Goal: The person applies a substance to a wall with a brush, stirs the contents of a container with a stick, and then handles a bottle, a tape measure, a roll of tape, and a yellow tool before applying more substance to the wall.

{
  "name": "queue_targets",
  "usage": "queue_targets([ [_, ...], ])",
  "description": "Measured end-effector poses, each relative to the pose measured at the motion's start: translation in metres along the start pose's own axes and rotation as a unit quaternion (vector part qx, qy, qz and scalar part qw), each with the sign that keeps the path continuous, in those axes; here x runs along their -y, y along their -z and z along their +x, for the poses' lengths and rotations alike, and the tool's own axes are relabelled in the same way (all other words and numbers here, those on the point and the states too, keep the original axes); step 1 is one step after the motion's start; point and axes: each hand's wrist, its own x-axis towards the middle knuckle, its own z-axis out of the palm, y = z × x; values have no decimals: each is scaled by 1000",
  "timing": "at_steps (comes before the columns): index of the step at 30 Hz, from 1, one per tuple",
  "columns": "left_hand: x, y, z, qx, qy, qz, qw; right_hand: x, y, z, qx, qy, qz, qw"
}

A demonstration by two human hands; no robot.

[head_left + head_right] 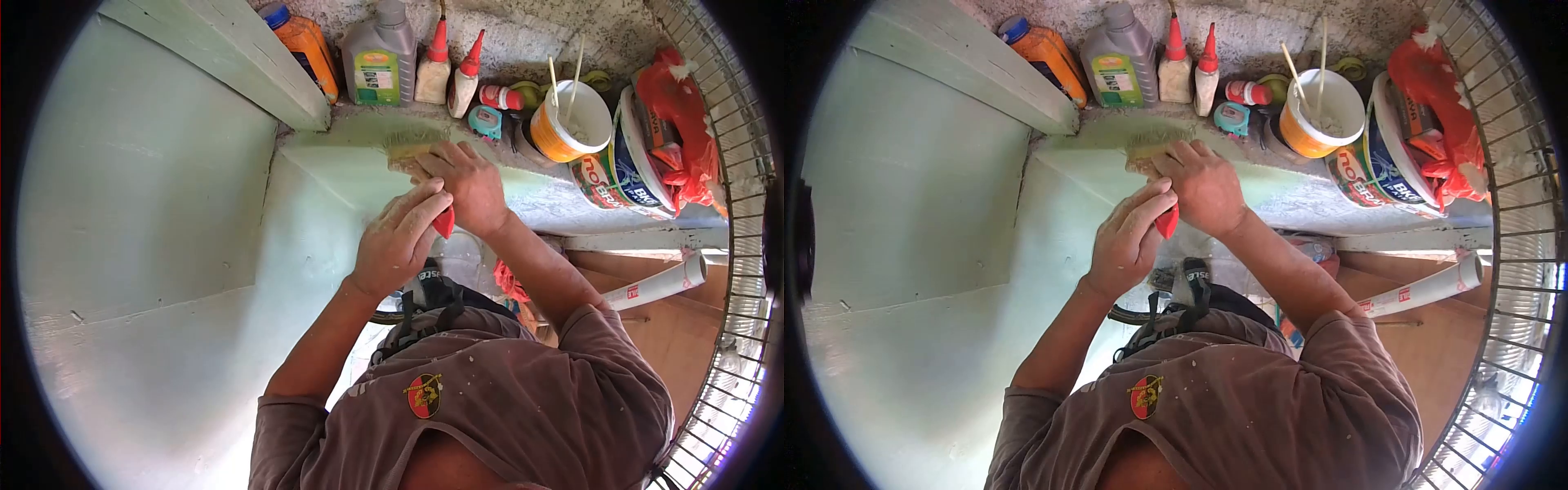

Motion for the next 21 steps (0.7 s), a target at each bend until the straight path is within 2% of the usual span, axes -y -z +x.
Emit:
queue_targets([
  [2,-1,-2,6,-13,3,-7,1000,-4,-1,9,-36,0,-5,999],
  [5,21,-15,14,-11,35,-27,999,-20,-21,11,-36,-27,-8,999],
  [8,11,-9,6,15,40,-22,999,-12,-15,1,-10,-23,1,1000],
  [9,5,-6,0,13,29,-21,999,-4,-7,-3,24,-29,9,999],
  [12,-3,-3,-1,-3,5,-16,1000,0,7,-3,21,6,3,1000],
  [15,2,-10,13,-15,18,-20,1000,-13,2,12,-38,3,-1,999],
  [18,14,-13,13,10,27,-29,999,-16,-11,3,-41,-15,1,999],
  [21,-7,3,0,32,27,-25,999,1,0,-15,33,3,3,999],
])
